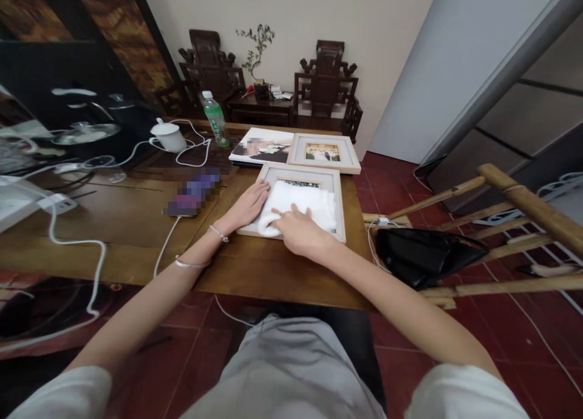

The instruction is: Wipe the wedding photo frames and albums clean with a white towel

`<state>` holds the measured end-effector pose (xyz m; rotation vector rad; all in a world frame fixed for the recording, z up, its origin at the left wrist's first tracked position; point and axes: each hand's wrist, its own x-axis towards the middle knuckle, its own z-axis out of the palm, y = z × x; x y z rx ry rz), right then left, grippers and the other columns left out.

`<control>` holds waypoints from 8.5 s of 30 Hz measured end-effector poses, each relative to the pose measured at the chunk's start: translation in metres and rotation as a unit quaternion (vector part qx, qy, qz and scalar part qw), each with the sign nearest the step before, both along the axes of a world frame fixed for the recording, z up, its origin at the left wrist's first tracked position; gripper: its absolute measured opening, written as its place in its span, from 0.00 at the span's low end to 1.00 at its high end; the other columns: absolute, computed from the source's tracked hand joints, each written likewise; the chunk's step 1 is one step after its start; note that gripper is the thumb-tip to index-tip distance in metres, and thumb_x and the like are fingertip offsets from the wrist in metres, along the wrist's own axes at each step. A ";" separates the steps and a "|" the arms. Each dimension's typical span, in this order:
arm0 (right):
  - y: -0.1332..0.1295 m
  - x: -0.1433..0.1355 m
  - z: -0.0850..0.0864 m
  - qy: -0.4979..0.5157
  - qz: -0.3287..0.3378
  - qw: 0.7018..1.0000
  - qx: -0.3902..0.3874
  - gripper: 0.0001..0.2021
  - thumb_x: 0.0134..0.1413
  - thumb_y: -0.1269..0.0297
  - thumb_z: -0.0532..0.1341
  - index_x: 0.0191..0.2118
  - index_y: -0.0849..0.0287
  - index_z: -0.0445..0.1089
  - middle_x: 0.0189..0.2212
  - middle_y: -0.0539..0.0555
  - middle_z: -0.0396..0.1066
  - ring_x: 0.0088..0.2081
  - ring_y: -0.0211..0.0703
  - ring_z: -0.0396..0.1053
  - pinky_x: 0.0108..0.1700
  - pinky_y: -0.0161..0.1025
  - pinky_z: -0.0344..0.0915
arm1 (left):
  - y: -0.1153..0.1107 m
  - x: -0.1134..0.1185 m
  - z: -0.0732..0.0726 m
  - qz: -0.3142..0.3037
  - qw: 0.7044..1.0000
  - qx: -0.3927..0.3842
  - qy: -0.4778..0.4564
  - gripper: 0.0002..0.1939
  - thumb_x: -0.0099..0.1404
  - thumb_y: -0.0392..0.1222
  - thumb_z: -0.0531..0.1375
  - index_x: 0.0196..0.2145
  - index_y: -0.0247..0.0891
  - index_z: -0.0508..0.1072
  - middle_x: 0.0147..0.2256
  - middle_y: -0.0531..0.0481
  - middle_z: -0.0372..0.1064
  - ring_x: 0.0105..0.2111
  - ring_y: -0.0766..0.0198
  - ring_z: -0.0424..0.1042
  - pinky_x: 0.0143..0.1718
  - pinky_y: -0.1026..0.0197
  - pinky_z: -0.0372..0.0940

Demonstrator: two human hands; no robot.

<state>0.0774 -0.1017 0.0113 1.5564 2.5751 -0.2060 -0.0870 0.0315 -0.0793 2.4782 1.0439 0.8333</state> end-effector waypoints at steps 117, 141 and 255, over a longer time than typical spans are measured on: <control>-0.010 -0.009 -0.017 -0.001 0.013 0.998 0.065 0.27 0.51 0.82 0.50 0.56 0.62 0.70 0.64 0.61 0.60 0.63 0.60 0.56 0.60 0.56 0.53 | 0.003 -0.005 -0.003 0.004 1.000 0.007 -0.001 0.23 0.71 0.42 0.46 0.57 0.29 0.67 0.60 0.37 0.64 0.66 0.51 0.55 0.66 0.45 0.52; 0.077 0.073 -0.032 -0.128 -0.047 0.974 0.179 0.28 0.54 0.83 0.49 0.58 0.62 0.68 0.65 0.66 0.56 0.57 0.64 0.61 0.55 0.54 0.58 | 0.001 -0.006 -0.002 0.007 0.999 0.024 0.020 0.22 0.69 0.39 0.50 0.57 0.33 0.66 0.60 0.38 0.64 0.66 0.51 0.54 0.66 0.43 0.51; 0.095 0.051 -0.041 0.031 -0.059 0.985 0.161 0.30 0.53 0.82 0.50 0.62 0.62 0.62 0.69 0.60 0.48 0.69 0.65 0.40 0.64 0.70 0.44 | 0.008 -0.003 -0.008 -0.003 1.000 0.014 0.018 0.23 0.71 0.41 0.45 0.58 0.28 0.66 0.60 0.35 0.63 0.66 0.52 0.53 0.67 0.46 0.49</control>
